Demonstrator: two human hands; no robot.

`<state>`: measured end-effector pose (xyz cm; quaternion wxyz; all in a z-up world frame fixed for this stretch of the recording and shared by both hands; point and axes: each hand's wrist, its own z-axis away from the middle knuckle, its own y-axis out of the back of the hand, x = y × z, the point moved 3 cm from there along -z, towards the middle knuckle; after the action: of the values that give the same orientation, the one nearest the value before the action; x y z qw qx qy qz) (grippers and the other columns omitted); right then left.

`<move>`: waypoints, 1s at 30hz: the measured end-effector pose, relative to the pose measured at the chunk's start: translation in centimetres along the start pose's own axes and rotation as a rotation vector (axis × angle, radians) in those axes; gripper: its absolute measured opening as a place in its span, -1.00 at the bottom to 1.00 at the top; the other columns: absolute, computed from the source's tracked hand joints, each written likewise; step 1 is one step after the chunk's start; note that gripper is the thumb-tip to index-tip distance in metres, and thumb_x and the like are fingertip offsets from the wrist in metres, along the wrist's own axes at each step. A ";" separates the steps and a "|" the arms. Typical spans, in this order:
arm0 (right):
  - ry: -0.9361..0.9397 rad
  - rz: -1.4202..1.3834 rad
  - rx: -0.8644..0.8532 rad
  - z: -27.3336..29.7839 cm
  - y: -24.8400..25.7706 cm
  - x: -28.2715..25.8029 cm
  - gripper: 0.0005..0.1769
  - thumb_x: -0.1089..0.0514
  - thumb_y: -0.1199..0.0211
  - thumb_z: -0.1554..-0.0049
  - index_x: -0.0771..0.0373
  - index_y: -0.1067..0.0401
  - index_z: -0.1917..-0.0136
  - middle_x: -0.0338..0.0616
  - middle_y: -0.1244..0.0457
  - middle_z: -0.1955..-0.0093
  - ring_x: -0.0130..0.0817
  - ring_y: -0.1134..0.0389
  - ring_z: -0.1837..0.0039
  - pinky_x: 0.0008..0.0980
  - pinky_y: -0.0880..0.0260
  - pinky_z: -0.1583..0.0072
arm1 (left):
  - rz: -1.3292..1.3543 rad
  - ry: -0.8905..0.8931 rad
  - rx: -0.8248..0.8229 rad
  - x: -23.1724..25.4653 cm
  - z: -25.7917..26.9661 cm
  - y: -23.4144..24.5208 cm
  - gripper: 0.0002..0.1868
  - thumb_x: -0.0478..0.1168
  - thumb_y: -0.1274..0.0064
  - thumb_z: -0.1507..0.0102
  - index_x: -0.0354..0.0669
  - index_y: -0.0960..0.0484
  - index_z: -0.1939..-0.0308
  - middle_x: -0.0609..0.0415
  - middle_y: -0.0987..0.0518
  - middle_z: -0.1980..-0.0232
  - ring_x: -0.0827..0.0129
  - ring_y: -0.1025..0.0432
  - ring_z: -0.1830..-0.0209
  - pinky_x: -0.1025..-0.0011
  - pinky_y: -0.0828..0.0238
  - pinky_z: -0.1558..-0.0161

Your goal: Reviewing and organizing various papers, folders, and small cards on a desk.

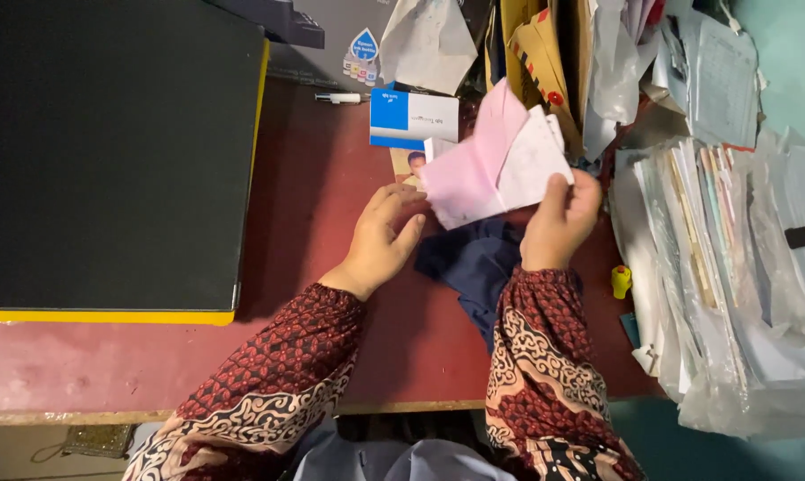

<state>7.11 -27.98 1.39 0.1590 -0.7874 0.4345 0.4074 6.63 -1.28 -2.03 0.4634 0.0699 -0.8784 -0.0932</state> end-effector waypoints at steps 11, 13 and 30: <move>-0.215 -0.710 -0.015 0.9 -0.5 -7.5 -0.89 0.20 -0.16 -0.31 0.17 -0.28 -0.09 -0.18 -0.25 -0.08 -0.37 -0.37 -0.17 -0.24 -0.46 -0.26 | 0.070 0.251 0.095 -0.3 -0.2 0.5 -0.38 -0.20 -0.29 -0.20 -0.10 -0.45 -0.33 -0.12 -0.48 -0.17 0.01 -0.46 -0.21 0.14 -0.47 -0.20; -0.253 -0.753 -0.017 0.9 -0.3 -7.1 -0.91 0.21 -0.15 -0.30 0.19 -0.28 -0.07 -0.17 -0.27 -0.08 -0.36 -0.37 -0.18 -0.21 -0.46 -0.27 | 0.133 0.336 0.098 -0.6 -0.2 0.5 -0.33 -0.19 -0.27 -0.22 -0.12 -0.39 -0.38 -0.15 -0.47 -0.19 0.01 -0.46 -0.23 0.18 -0.47 -0.23; -0.505 -0.716 -0.152 1.2 -0.4 -8.0 -0.86 0.16 -0.29 -0.23 0.19 -0.36 0.01 -0.16 -0.28 0.09 -0.35 -0.39 -0.06 -0.28 -0.52 -0.18 | 0.302 0.547 0.041 -4.6 -1.2 2.6 -0.54 -0.14 -0.23 -0.24 0.06 -0.61 -0.24 0.06 -0.68 -0.02 0.32 -0.63 0.03 0.37 -0.66 0.17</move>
<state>4.44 -22.59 6.83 0.3330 -0.7735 0.0509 0.5369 10.17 2.13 -4.46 0.6897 -0.0294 -0.7233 0.0165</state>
